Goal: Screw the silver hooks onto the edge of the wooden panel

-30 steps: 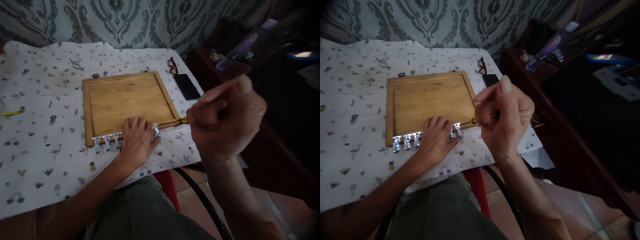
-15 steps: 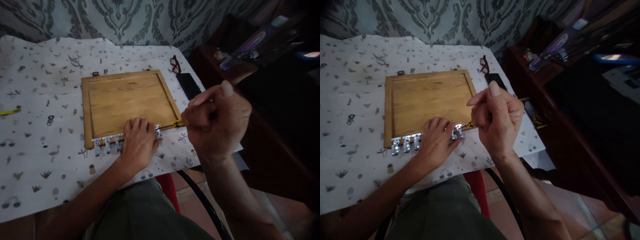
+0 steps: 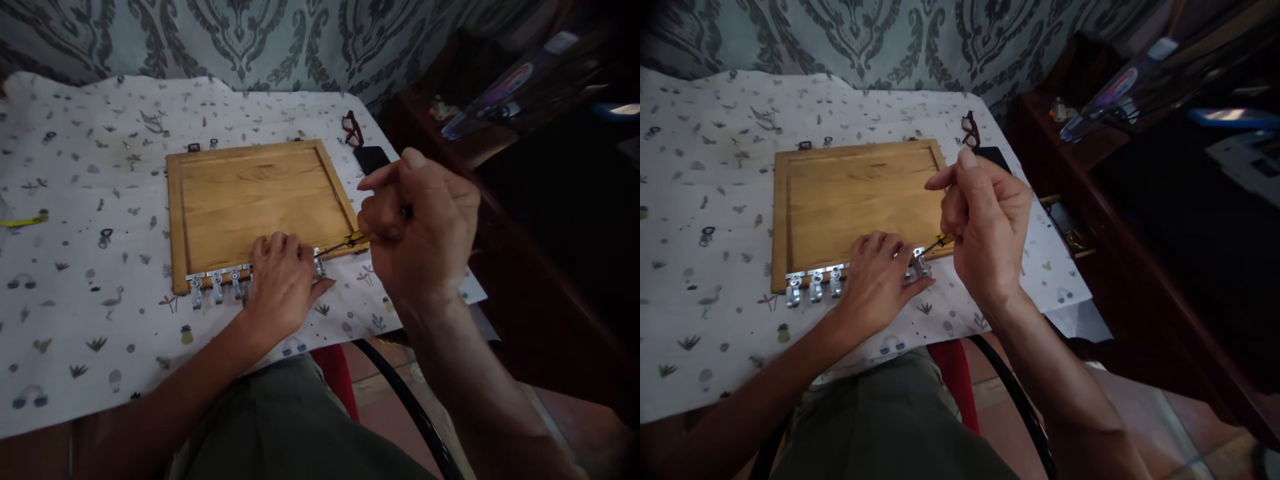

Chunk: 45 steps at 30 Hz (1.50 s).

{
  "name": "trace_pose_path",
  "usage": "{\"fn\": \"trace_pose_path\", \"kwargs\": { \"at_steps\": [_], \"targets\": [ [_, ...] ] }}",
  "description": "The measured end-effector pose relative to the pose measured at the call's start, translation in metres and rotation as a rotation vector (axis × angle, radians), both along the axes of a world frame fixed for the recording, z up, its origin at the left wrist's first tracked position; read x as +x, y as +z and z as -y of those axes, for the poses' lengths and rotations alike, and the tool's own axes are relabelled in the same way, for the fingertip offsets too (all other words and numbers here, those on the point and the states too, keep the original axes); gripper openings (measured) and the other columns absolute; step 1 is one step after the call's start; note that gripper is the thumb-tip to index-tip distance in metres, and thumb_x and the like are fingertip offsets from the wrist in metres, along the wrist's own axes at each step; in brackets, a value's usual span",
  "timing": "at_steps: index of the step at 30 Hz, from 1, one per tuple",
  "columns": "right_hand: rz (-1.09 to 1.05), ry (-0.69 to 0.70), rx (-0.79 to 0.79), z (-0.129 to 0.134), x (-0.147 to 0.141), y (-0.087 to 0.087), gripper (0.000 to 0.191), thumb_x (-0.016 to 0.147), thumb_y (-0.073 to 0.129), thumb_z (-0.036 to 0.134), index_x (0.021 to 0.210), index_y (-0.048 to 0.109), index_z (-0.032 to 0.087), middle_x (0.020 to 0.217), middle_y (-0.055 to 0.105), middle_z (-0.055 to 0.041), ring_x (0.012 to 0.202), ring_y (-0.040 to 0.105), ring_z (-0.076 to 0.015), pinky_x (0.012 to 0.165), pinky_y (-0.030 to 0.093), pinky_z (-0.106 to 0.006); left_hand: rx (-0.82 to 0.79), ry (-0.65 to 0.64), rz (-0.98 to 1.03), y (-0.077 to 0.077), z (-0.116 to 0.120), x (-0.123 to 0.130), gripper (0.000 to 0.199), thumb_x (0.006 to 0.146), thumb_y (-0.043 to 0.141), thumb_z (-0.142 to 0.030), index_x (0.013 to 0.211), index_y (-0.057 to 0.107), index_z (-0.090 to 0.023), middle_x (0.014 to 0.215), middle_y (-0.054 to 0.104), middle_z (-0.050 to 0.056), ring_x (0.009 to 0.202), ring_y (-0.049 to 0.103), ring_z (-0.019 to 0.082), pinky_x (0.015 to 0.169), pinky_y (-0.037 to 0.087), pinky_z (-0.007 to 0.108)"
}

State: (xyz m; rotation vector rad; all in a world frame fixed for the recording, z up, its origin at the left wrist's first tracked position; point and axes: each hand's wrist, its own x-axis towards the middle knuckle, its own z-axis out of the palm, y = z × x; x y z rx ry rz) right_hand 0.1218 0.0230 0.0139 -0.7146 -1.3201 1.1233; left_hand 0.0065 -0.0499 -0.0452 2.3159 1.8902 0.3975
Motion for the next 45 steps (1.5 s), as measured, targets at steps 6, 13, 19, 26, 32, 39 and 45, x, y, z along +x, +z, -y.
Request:
{"fn": "trace_pose_path", "kwargs": {
  "at_steps": [6, 13, 19, 26, 32, 39, 45],
  "targets": [
    [0.023, 0.089, -0.025, 0.005, 0.001, 0.002, 0.02, 0.095, 0.062, 0.033, 0.08, 0.071, 0.023, 0.047, 0.036, 0.0058, 0.043, 0.028, -0.0117, 0.045, 0.027, -0.03, -0.007, 0.008, -0.005, -0.001, -0.001, 0.0, 0.036, 0.096, 0.059, -0.046, 0.108, 0.069, -0.013, 0.11, 0.064, 0.013, 0.11, 0.054, 0.035, 0.096, 0.042, 0.054],
    [-0.011, 0.326, -0.117, -0.02, 0.007, -0.005, 0.011, 0.085, 0.071, 0.026, 0.094, 0.071, 0.022, 0.065, 0.051, 0.0042, 0.054, 0.041, -0.0099, 0.051, 0.039, -0.025, -0.036, 0.021, 0.016, 0.0, -0.003, -0.001, 0.034, 0.093, 0.063, -0.045, 0.106, 0.07, -0.014, 0.11, 0.065, 0.012, 0.109, 0.054, 0.034, 0.093, 0.043, 0.051],
    [0.136, 0.551, -0.094, -0.038, 0.013, -0.003, 0.019, 0.087, 0.075, 0.038, 0.093, 0.069, 0.021, 0.06, 0.037, 0.0078, 0.051, 0.036, -0.0067, 0.048, 0.043, -0.019, -0.045, 0.028, 0.014, 0.0, -0.004, 0.0, 0.035, 0.093, 0.064, -0.047, 0.104, 0.07, -0.015, 0.11, 0.066, 0.012, 0.108, 0.054, 0.033, 0.092, 0.043, 0.05],
    [0.205, 0.818, -0.197, -0.054, 0.019, 0.006, 0.043, 0.088, 0.071, 0.054, 0.098, 0.074, 0.012, 0.07, 0.045, 0.0026, 0.058, 0.043, -0.0076, 0.045, 0.041, -0.019, -0.026, 0.027, 0.006, -0.001, -0.005, 0.0, 0.033, 0.093, 0.064, -0.047, 0.102, 0.069, -0.015, 0.108, 0.066, 0.012, 0.107, 0.054, 0.032, 0.091, 0.043, 0.049],
    [0.203, 0.954, -0.147, -0.066, 0.018, 0.0, 0.031, 0.088, 0.072, 0.036, 0.108, 0.069, 0.013, 0.065, 0.044, 0.0052, 0.054, 0.042, -0.0083, 0.041, 0.036, -0.018, -0.019, 0.027, 0.007, 0.0, -0.004, 0.001, 0.034, 0.093, 0.063, -0.047, 0.104, 0.068, -0.015, 0.11, 0.066, 0.012, 0.106, 0.053, 0.031, 0.092, 0.042, 0.048],
    [0.141, 0.989, -0.061, -0.054, 0.001, -0.004, 0.027, 0.088, 0.06, 0.029, 0.11, 0.067, 0.014, 0.063, 0.062, 0.004, 0.056, 0.056, -0.0099, 0.055, 0.048, -0.023, -0.05, 0.03, -0.002, 0.001, -0.005, 0.0, 0.037, 0.094, 0.062, -0.048, 0.106, 0.069, -0.014, 0.113, 0.066, 0.014, 0.107, 0.054, 0.032, 0.092, 0.041, 0.049],
    [0.035, 1.039, -0.185, -0.044, 0.0, -0.004, 0.022, 0.098, 0.053, 0.03, 0.106, 0.068, 0.015, 0.041, 0.036, 0.014, 0.032, 0.021, -0.0023, 0.038, 0.025, -0.014, -0.069, 0.033, -0.008, 0.001, -0.005, 0.0, 0.036, 0.094, 0.061, -0.048, 0.105, 0.068, -0.014, 0.109, 0.066, 0.012, 0.108, 0.055, 0.032, 0.091, 0.042, 0.047]
  ]
}}
